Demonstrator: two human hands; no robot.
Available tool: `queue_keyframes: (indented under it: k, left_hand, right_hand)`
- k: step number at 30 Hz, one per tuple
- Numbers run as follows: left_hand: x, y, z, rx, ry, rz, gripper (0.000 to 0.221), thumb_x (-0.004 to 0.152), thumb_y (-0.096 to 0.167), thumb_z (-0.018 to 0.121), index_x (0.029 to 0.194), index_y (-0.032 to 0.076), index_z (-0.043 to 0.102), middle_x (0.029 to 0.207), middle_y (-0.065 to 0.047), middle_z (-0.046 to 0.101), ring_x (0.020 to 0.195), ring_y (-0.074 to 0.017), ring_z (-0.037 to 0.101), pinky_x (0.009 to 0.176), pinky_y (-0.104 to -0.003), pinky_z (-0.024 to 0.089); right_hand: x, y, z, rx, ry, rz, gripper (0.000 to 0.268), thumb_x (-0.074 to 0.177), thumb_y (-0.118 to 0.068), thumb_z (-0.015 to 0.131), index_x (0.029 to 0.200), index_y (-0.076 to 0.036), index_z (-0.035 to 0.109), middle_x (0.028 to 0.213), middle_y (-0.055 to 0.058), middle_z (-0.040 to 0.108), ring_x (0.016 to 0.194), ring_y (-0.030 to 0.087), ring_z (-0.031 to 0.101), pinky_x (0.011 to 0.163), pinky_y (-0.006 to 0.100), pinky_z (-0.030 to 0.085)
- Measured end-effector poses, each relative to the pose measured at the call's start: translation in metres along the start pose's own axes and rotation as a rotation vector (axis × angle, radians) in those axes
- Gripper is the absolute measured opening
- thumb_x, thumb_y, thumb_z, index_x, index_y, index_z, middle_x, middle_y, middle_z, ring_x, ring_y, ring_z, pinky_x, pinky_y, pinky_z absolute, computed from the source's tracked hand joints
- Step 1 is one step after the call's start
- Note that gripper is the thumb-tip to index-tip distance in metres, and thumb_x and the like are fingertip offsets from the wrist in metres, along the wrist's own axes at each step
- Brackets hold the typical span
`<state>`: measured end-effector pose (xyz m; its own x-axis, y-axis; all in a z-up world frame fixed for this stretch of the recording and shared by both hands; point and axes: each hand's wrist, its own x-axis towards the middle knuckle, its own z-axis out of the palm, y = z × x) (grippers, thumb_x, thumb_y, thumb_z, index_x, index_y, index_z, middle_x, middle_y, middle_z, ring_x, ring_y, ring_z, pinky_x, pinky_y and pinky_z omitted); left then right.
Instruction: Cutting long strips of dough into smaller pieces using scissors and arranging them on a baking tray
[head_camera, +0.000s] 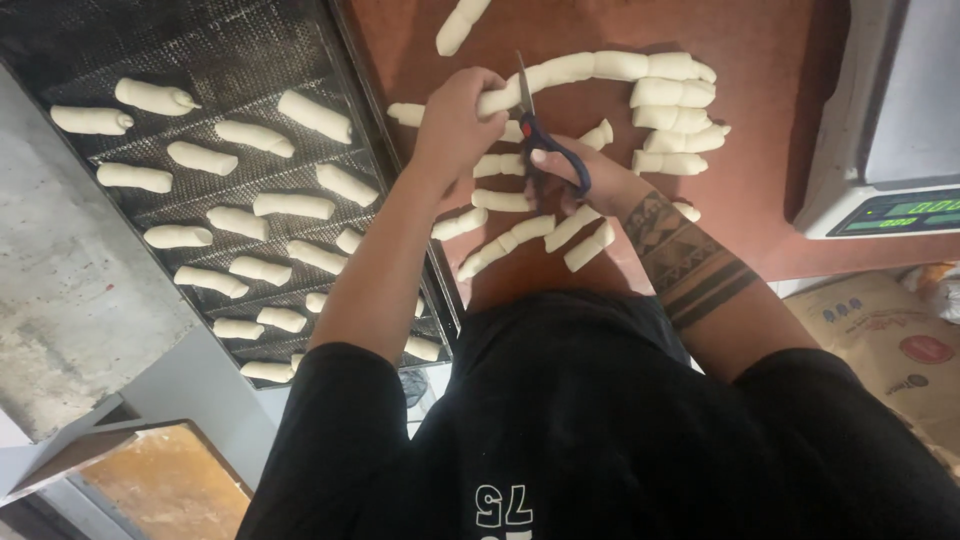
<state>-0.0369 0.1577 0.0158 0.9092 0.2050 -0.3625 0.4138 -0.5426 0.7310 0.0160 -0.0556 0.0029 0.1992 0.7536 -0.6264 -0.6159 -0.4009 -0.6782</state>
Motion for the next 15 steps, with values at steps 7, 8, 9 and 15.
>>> queue_keyframes:
  k: [7, 8, 9, 15]
  left_hand:
    - [0.013, -0.04, 0.019, 0.513, 0.29, 0.124, 0.016, 0.084, 0.019, 0.082, 0.098, 0.011, 0.079, 0.13, -0.009, 0.054, 0.124, -0.0339, 0.044, 0.107, -0.061, 0.043]
    - [0.017, -0.037, 0.023, 0.511, 0.291, 0.129, 0.016, 0.084, 0.019, 0.082, 0.098, 0.011, 0.079, 0.13, -0.009, 0.054, 0.124, -0.0339, 0.044, 0.107, -0.061, 0.043]
    - [0.021, -0.034, 0.027, 0.533, 0.328, 0.19, 0.02, 0.086, 0.02, 0.08, 0.103, 0.011, 0.076, 0.128, -0.008, 0.055, 0.123, -0.0315, 0.046, 0.104, -0.054, 0.044]
    - [0.063, -0.037, 0.079, 0.539, 0.222, 0.405, 0.044, 0.082, 0.019, 0.081, 0.124, 0.014, 0.067, 0.115, -0.006, 0.057, 0.107, -0.0299, 0.052, 0.083, -0.045, 0.049]
  right_hand:
    - [-0.035, -0.013, 0.005, -0.237, 0.222, -0.009, 0.026, 0.098, -0.036, 0.063, 0.098, -0.011, 0.054, 0.065, 0.006, 0.062, 0.057, 0.015, 0.061, 0.056, 0.028, 0.052]
    - [-0.036, -0.001, -0.001, -0.238, 0.227, -0.011, 0.026, 0.098, -0.036, 0.063, 0.098, -0.011, 0.054, 0.065, 0.006, 0.062, 0.057, 0.015, 0.061, 0.056, 0.028, 0.052]
    - [-0.037, 0.012, -0.008, -0.158, 0.19, -0.014, 0.028, 0.099, -0.035, 0.062, 0.1, -0.009, 0.054, 0.071, 0.009, 0.062, 0.062, 0.018, 0.064, 0.062, 0.032, 0.054]
    - [-0.04, 0.06, -0.038, 0.157, 0.117, 0.024, 0.045, 0.099, -0.048, 0.056, 0.115, -0.006, 0.053, 0.089, 0.015, 0.07, 0.075, 0.023, 0.071, 0.044, 0.022, 0.039]
